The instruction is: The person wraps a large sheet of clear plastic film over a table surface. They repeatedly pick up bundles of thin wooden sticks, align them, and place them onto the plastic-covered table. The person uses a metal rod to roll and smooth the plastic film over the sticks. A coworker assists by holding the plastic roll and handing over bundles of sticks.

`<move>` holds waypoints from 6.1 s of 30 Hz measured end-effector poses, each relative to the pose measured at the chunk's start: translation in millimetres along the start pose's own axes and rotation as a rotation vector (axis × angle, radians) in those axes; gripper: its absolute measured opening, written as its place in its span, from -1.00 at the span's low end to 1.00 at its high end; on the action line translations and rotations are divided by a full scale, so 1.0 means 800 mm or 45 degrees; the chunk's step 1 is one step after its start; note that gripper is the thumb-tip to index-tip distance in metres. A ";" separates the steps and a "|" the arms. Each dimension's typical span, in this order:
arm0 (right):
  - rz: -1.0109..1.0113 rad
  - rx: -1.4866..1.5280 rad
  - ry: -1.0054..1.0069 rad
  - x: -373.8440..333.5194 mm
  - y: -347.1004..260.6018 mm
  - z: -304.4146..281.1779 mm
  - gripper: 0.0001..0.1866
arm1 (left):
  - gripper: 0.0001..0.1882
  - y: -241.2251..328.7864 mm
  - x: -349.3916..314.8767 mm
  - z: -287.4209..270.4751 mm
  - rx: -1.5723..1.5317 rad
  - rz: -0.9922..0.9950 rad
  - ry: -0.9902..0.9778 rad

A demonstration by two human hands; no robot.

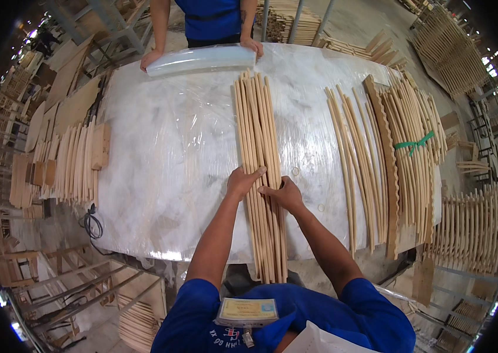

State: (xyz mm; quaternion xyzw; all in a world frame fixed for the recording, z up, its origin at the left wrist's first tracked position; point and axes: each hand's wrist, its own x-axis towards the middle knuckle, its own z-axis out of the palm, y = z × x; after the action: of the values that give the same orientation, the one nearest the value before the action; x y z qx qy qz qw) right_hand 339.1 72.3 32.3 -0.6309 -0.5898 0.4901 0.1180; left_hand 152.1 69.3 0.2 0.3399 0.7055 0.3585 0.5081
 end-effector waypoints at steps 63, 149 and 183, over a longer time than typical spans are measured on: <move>-1.514 0.430 0.540 -0.251 -0.317 -0.135 0.12 | -0.23 0.369 -0.251 -0.118 -0.637 1.426 -0.427; -1.941 0.626 0.846 -0.423 -0.457 -0.246 -0.80 | -0.15 0.357 -0.323 -0.092 -0.570 1.501 -0.580; -2.159 0.662 0.580 -0.402 -0.508 -0.199 -0.79 | -0.01 0.344 -0.294 -0.150 -0.603 1.454 -0.628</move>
State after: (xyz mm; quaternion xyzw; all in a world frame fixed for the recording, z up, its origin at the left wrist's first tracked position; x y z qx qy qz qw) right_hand 261.0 -23.7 559.7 -0.0214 -0.6889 0.2204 0.6902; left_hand 127.9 -7.2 373.2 0.6115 0.1801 0.6284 0.4458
